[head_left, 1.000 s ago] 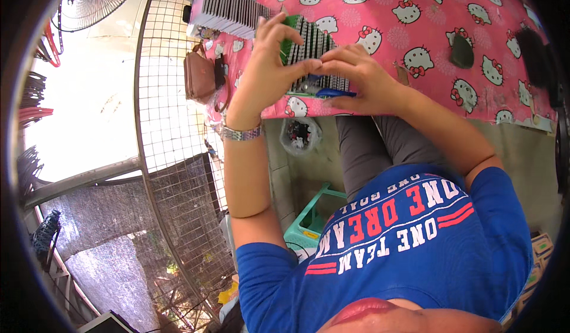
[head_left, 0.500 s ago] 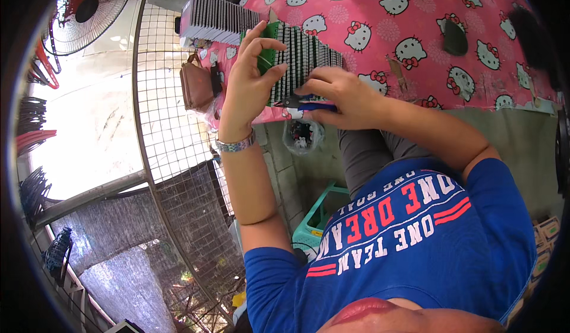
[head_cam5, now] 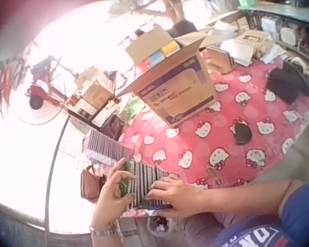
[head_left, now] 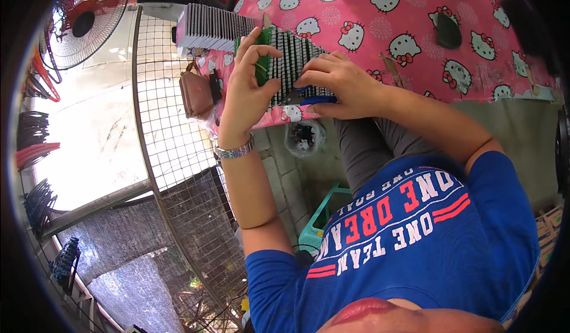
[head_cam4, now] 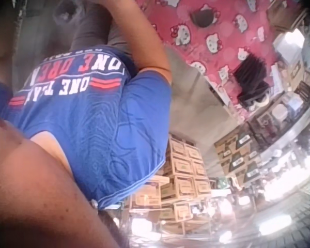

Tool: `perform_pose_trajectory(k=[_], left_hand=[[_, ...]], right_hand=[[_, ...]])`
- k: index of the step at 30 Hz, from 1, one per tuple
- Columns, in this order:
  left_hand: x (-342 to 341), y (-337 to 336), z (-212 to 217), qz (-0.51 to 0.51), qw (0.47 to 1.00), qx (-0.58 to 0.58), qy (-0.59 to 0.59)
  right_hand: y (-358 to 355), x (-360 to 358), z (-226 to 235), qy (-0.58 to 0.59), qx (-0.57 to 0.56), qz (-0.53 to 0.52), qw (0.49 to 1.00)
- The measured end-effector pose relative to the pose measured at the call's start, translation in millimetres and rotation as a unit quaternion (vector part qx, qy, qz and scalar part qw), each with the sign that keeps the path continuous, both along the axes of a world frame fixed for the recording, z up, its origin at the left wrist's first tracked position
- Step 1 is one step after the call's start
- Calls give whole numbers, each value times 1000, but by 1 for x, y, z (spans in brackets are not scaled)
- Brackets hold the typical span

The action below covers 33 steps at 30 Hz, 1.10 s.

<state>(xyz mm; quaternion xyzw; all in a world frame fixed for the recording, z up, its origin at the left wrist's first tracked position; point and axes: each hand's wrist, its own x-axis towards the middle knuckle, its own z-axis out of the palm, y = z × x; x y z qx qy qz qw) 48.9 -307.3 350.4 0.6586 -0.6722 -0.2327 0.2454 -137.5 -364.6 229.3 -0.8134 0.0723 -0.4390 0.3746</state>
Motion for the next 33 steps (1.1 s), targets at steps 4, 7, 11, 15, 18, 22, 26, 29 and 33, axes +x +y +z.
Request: perform_pose_trajectory(k=[4,7,11,15,18,22,26,29,33], left_hand=[[2,3,0,-5,1000,0,-10],[-7,1,0,-9,998,-5,-58],[-17,3,3,6,987,-19,-157],[-13,2,2,-11,984,-20,-179],[-11,1,2,-16,985,-17,-170],[-10,-1,2,-23,987,-11,-160],[-7,0,2,-21,991,0,-130],[-7,2,3,-25,990,5,-139],[-10,0,2,-35,987,2,-154]], right_hand=[[-8,-2,6,144,309,234,911],[-3,-3,1,136,280,198,929],[-8,-3,-3,5,-38,-4,999],[-14,-3,4,14,-64,13,998],[-16,-4,6,130,126,146,972],[-6,-6,-10,89,137,124,979],[-5,-2,-1,29,1,16,999],[-13,-2,9,117,110,114,980],[-14,-4,8,205,345,266,876]])
